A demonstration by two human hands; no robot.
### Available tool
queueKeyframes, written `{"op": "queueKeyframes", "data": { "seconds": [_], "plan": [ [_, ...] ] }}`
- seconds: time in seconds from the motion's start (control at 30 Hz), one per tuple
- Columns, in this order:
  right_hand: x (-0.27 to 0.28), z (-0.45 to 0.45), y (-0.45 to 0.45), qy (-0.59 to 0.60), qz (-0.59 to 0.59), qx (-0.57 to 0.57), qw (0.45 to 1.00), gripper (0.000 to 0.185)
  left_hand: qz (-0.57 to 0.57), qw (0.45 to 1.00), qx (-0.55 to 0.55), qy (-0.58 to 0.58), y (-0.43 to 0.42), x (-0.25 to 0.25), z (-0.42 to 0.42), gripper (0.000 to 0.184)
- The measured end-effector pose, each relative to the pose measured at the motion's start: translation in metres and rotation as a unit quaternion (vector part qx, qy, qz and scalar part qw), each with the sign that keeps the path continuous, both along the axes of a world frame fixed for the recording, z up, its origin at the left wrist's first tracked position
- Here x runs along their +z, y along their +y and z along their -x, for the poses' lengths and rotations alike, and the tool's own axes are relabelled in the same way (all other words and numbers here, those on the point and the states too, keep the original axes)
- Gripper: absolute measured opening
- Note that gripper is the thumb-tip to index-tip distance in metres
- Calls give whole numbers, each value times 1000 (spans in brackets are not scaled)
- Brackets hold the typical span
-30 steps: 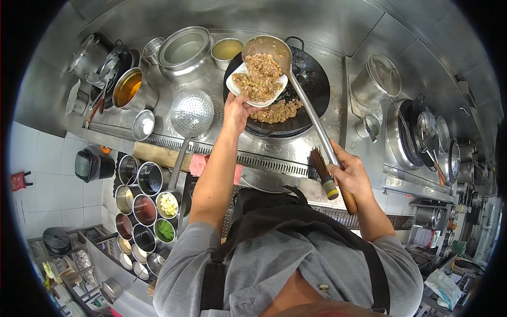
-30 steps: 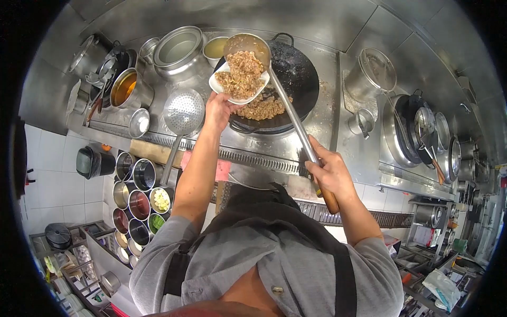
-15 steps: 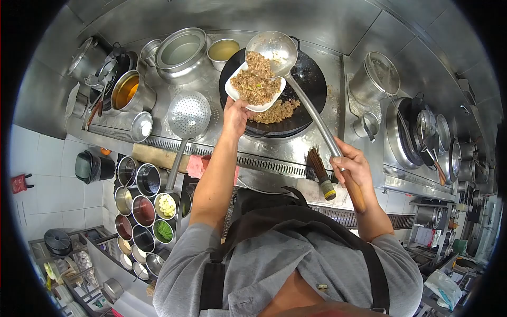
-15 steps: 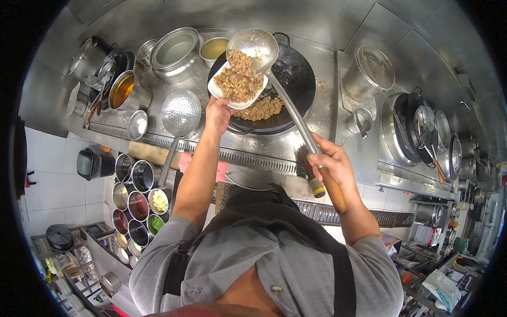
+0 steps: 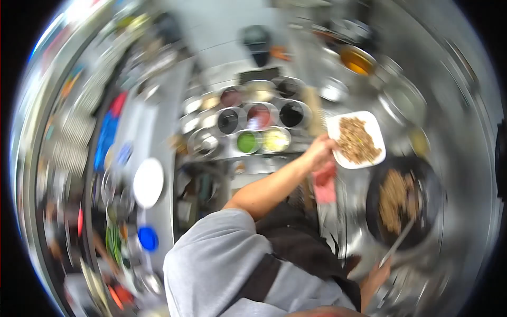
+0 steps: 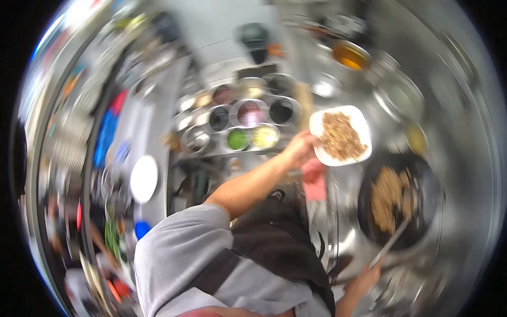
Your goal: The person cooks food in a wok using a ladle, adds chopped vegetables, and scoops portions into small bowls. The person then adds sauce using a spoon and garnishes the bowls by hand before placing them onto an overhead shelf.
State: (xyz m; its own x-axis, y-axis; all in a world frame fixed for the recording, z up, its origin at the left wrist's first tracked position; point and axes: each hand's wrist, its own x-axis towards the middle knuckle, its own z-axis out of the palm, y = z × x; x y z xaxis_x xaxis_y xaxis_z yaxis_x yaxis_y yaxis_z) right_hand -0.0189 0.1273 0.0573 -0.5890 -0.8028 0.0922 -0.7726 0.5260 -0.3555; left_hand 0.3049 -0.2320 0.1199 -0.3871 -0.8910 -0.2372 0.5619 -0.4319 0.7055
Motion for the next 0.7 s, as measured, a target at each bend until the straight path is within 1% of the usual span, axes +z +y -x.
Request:
{"op": "queueKeyframes", "data": {
  "seconds": [0.03,0.07,0.1,0.13,0.17,0.2,0.23,0.27,0.3,0.33,0.37,0.4,0.43,0.47,0.5,0.53,0.6,0.63,0.67,0.7],
  "plan": [
    [13,-6,-10,20,-63,-22,998,51,10,998,58,14,4,24,-40,55],
    [-16,22,-1,101,10,72,992,49,17,995,98,31,9,43,-70,55],
    [-50,66,21,165,-42,123,978,25,49,987,145,52,1,35,-107,53],
    [-70,94,23,230,-92,163,955,34,84,980,179,-11,1,40,-153,53],
    [-74,86,0,228,-79,175,955,34,105,971,214,30,11,64,-182,51],
    [-62,73,-23,293,17,127,947,33,82,962,258,-32,20,84,-218,46],
    [-32,44,-49,352,112,74,926,36,111,936,317,-108,21,91,-260,49],
    [-4,16,-76,402,204,17,892,43,119,915,374,-90,21,98,-300,48],
    [35,-18,-107,286,195,-3,938,43,123,890,415,-139,31,123,-332,46],
    [63,-49,-137,166,182,-23,969,45,129,863,466,-146,34,136,-365,45],
    [64,-63,-163,180,234,49,954,40,170,862,460,-127,36,144,-409,43],
    [65,-79,-191,192,284,121,931,36,177,850,473,-149,36,156,-448,40],
    [77,-114,-217,176,288,196,921,34,161,829,512,-157,38,175,-478,39],
    [86,-149,-239,159,290,269,905,33,179,829,500,-175,36,188,-518,39],
    [69,-168,-255,50,212,239,946,34,178,823,504,-193,35,199,-555,39],
    [66,-200,-269,-52,224,257,939,36,178,816,508,-212,33,219,-585,39],
    [-4,-212,-315,-208,184,269,922,52,198,784,547,-220,16,244,-654,40],
    [-12,-246,-326,-236,194,265,915,47,196,772,565,-215,8,259,-679,42],
    [-17,-266,-340,-146,184,323,917,44,212,762,570,-222,0,274,-708,42],
    [-23,-287,-351,-200,144,318,916,42,201,745,596,-223,-6,286,-734,42]
  ]
}}
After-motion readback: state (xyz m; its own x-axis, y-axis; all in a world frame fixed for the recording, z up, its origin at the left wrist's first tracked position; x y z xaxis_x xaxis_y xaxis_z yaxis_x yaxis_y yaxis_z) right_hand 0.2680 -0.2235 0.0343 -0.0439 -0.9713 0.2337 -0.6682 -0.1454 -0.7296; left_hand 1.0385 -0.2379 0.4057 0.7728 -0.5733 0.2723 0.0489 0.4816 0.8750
